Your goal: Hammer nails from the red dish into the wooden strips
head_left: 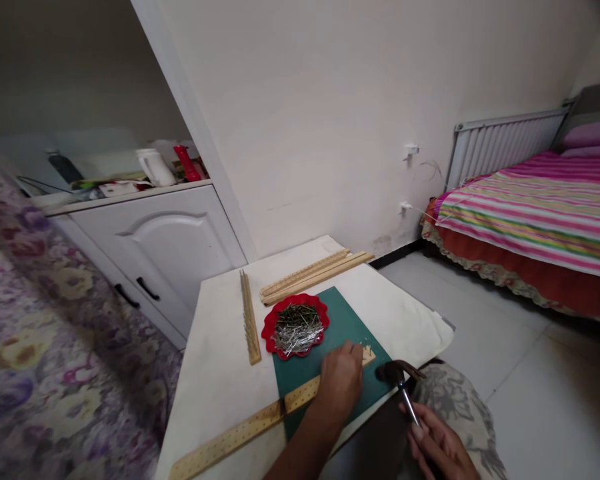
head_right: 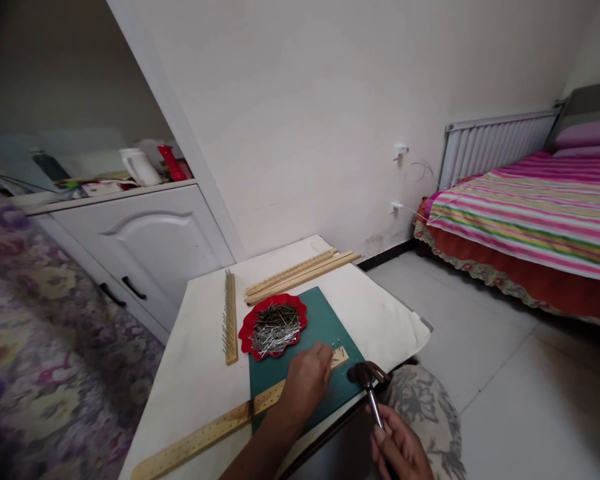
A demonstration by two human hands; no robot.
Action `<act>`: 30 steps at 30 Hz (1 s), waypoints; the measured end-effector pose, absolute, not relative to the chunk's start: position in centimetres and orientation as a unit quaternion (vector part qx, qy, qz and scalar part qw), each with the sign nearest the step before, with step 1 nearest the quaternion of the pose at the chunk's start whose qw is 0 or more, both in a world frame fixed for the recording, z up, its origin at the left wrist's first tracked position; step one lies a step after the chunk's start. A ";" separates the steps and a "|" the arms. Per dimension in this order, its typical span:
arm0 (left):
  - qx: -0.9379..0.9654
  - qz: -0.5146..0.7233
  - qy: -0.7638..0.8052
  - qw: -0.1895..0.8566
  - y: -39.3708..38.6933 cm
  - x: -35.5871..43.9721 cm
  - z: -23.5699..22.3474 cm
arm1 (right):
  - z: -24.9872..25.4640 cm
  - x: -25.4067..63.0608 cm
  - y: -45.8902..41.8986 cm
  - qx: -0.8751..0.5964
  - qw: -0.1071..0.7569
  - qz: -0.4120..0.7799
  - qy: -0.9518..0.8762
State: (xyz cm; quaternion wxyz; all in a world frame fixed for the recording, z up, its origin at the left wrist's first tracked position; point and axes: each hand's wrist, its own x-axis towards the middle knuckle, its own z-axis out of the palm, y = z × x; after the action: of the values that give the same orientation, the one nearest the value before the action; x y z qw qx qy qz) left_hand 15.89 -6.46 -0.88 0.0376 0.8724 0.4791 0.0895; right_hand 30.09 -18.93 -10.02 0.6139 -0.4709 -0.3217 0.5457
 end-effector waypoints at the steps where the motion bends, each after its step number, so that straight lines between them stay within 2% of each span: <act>1: 0.870 0.107 0.479 0.047 -6.5 15.9 -1.1 | -10.0 30.1 -18.9 -0.469 0.614 0.548 -0.320; 8: 0.812 0.286 0.478 0.175 -6.0 16.3 -3.3 | -10.6 30.0 -18.8 -0.466 0.621 0.550 -0.308; 12: 0.770 0.327 0.496 0.231 -5.5 16.7 -4.6 | -10.6 30.1 -18.8 -0.458 0.617 0.554 -0.321; 19: 0.766 0.330 0.504 0.226 -5.5 17.0 -5.3 | -7.8 30.5 -18.7 -0.461 0.590 0.566 -0.347; 30: 0.768 0.325 0.510 0.210 -5.6 17.0 -5.1 | -1.5 30.1 -16.2 -0.493 0.521 0.514 -0.470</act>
State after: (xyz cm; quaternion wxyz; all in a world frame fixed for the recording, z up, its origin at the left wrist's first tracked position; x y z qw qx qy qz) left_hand 16.96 -5.61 -5.08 0.2095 0.7685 0.5100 0.3247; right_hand 30.12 -16.16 -1.51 0.5214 -0.4928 -0.4705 0.5138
